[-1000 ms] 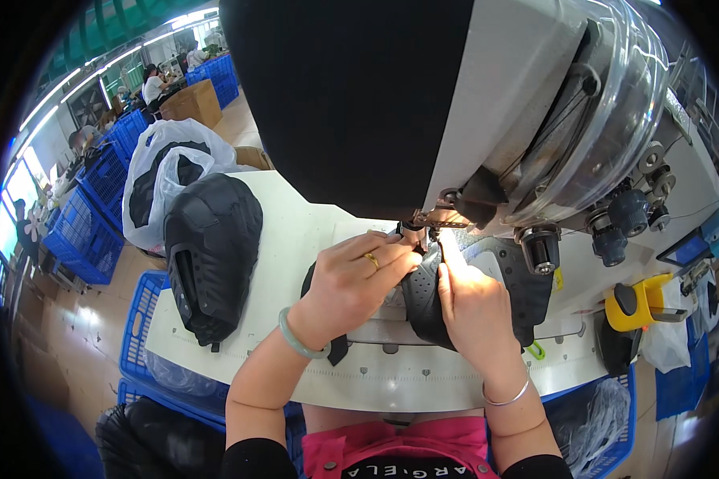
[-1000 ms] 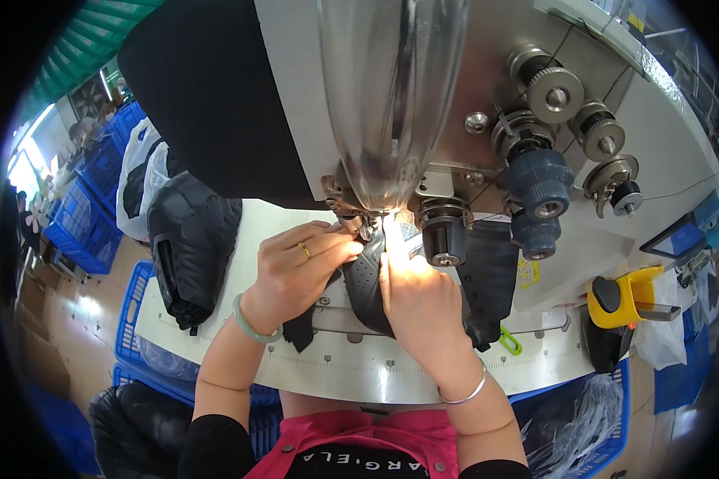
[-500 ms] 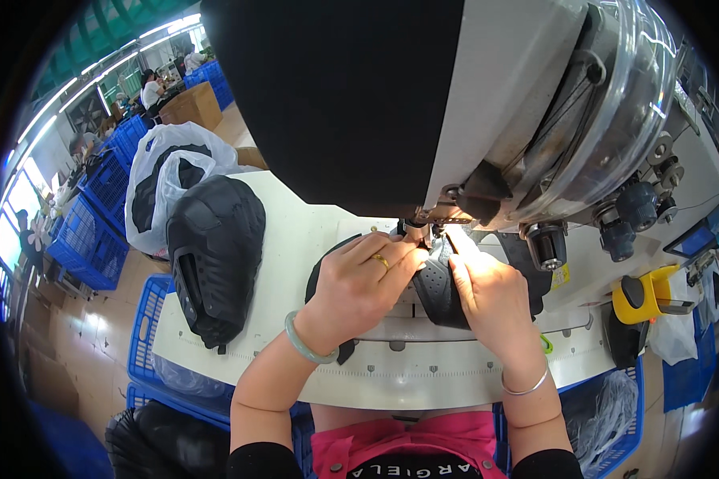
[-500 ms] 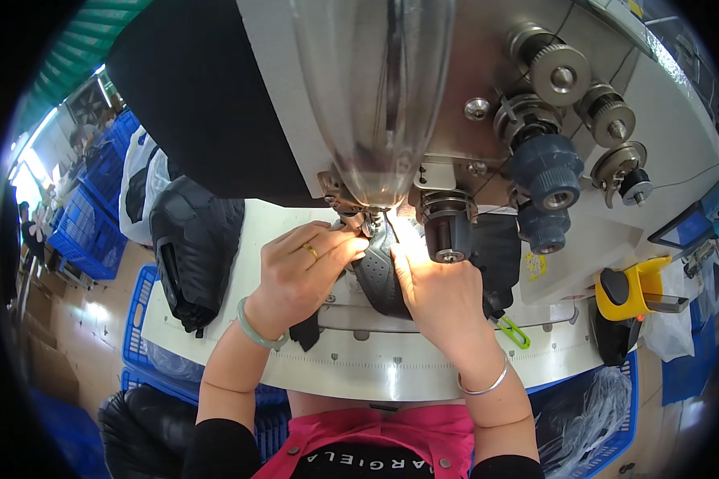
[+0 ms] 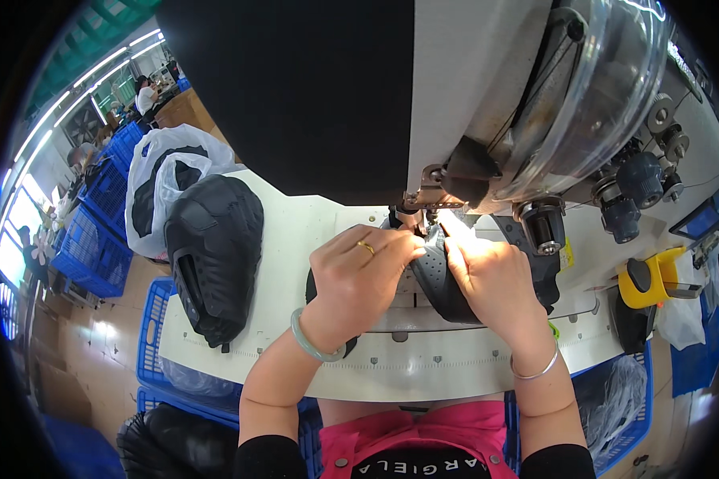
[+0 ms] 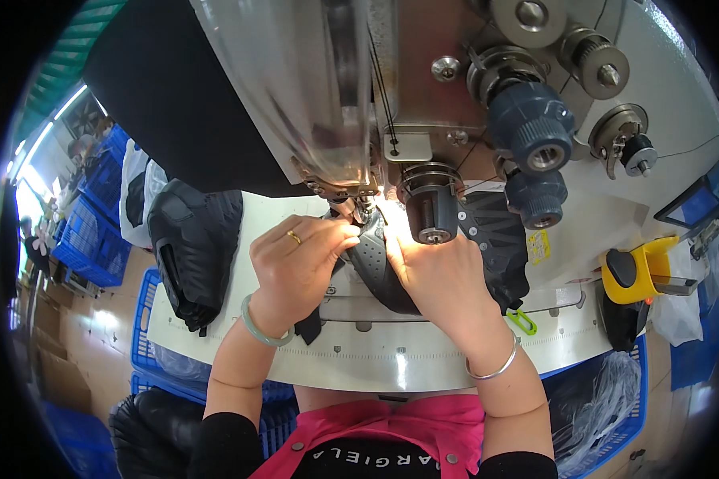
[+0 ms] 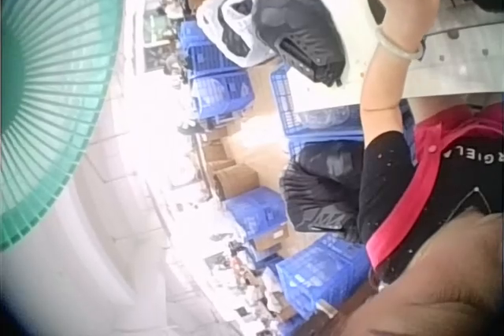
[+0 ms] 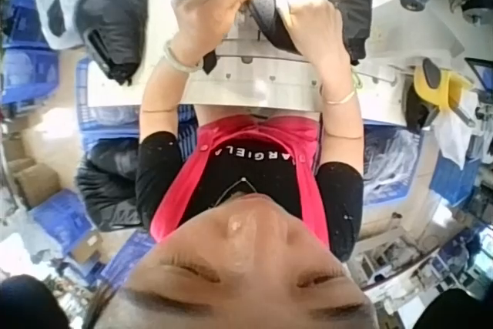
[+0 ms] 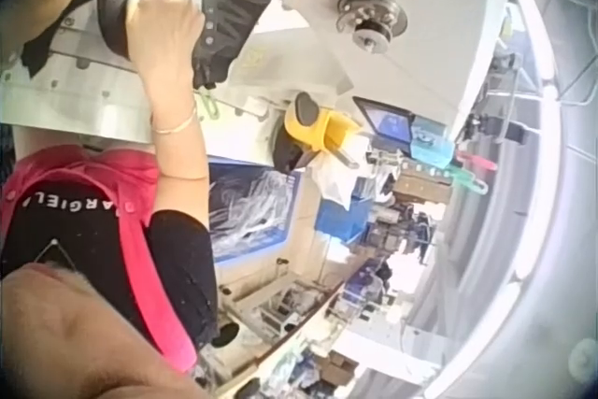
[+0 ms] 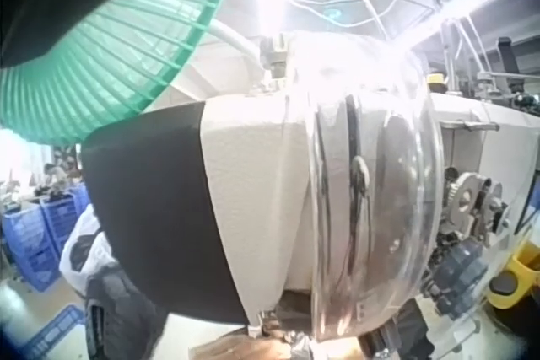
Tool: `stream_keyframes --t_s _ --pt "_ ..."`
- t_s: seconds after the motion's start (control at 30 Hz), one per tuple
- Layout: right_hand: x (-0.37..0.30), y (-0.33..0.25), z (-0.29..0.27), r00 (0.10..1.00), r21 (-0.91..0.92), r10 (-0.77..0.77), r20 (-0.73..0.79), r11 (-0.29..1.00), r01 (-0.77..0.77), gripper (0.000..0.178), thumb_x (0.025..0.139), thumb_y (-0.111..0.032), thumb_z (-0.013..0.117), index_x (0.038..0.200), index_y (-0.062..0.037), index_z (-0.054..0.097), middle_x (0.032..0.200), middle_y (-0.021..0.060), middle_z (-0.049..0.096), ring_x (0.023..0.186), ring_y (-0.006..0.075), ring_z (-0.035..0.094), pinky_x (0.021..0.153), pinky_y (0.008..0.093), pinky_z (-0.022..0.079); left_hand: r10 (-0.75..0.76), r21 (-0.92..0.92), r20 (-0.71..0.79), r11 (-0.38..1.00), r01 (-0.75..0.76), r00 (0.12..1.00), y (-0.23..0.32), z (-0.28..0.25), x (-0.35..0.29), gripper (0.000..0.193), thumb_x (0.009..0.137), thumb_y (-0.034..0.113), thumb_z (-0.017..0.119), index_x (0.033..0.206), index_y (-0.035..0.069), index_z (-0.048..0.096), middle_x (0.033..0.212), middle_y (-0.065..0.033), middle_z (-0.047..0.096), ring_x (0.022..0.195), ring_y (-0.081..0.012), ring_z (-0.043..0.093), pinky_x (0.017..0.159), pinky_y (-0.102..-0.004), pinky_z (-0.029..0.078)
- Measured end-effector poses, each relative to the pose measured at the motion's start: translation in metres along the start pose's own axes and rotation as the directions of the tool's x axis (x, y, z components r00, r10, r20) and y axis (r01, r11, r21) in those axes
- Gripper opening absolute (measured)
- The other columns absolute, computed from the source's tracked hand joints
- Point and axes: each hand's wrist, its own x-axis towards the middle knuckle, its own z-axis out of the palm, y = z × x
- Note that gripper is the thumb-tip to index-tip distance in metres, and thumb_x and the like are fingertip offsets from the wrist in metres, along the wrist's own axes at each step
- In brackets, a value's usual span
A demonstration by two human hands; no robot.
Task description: The recorder is using a heavy-duty industrial sewing machine to stitch together black leather components for shoe uppers in a manufacturing environment.
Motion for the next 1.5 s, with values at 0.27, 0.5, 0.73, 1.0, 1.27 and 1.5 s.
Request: stream_keyframes --t_s 0.27,0.5,0.73,1.0,1.27,1.5 --pt "0.004 0.011 -0.01 0.992 0.091 -0.035 0.121 0.996 0.024 0.035 0.093 -0.016 0.057 0.123 -0.0011 0.066 0.084 0.0224 0.068 0.071 0.038 0.065 0.064 0.0419 0.052 0.162 0.074 0.009 0.984 -0.162 0.987 -0.001 -0.001 -0.004 0.021 0.069 0.003 0.078 0.089 0.003 0.071 0.089 -0.007 0.071 0.07 -0.0211 0.064 0.06 -0.0296 0.055" --pt "0.01 0.011 -0.012 0.994 0.128 -0.09 0.067 0.988 0.081 0.034 0.092 -0.015 0.057 0.121 -0.0003 0.066 0.085 0.0239 0.067 0.072 0.0376 0.066 0.066 0.0417 0.052 0.2 0.12 0.021 0.972 -0.201 0.98 -0.001 0.0 -0.005 0.023 0.066 0.003 0.077 0.088 0.002 0.07 0.089 -0.0069 0.069 0.069 -0.019 0.062 0.059 -0.0285 0.055" --pt "0.018 0.025 -0.009 0.987 0.167 -0.102 0.12 0.983 0.081 0.028 0.092 -0.014 0.056 0.112 0.0009 0.068 0.08 0.0227 0.066 0.07 0.037 0.064 0.066 0.0414 0.052 0.241 0.175 0.039 0.954 -0.244 0.97 0.001 0.002 -0.002 0.022 0.066 0.003 0.075 0.087 0.0 0.07 0.087 -0.0074 0.068 0.068 -0.0181 0.061 0.058 -0.0276 0.054" --pt "0.027 0.046 0.002 0.972 0.221 -0.222 0.073 0.954 0.202 0.023 0.091 -0.018 0.058 0.104 -0.001 0.068 0.091 0.0172 0.069 0.078 0.0334 0.065 0.067 0.0413 0.052 0.261 0.225 0.063 0.937 -0.268 0.963 0.002 0.001 -0.001 0.023 0.065 0.005 0.074 0.087 0.001 0.071 0.085 -0.0058 0.067 0.068 -0.0179 0.059 0.058 -0.0268 0.053" --pt "0.039 0.062 0.007 0.969 0.183 -0.191 0.156 0.97 0.162 0.042 0.08 -0.035 0.076 0.108 -0.0072 0.065 0.1 0.0154 0.069 0.091 0.0388 0.065 0.078 0.044 0.054 0.094 -0.066 0.083 0.994 -0.088 0.992 -0.023 -0.004 0.004 0.022 0.065 0.011 0.081 0.086 0.011 0.073 0.086 0.0006 0.066 0.098 -0.0225 0.059 0.086 -0.0374 0.048" --pt "0.041 0.06 0.012 0.968 0.193 -0.127 0.215 0.978 0.085 0.042 0.082 -0.042 0.073 0.108 -0.0099 0.065 0.1 0.0139 0.069 0.089 0.0357 0.067 0.077 0.0431 0.055 0.032 -0.03 -0.021 0.999 -0.032 0.999 -0.015 0.008 0.001 0.016 0.07 0.003 0.078 0.083 0.006 0.069 0.084 -0.0039 0.066 0.079 -0.0234 0.063 0.068 -0.0324 0.053"
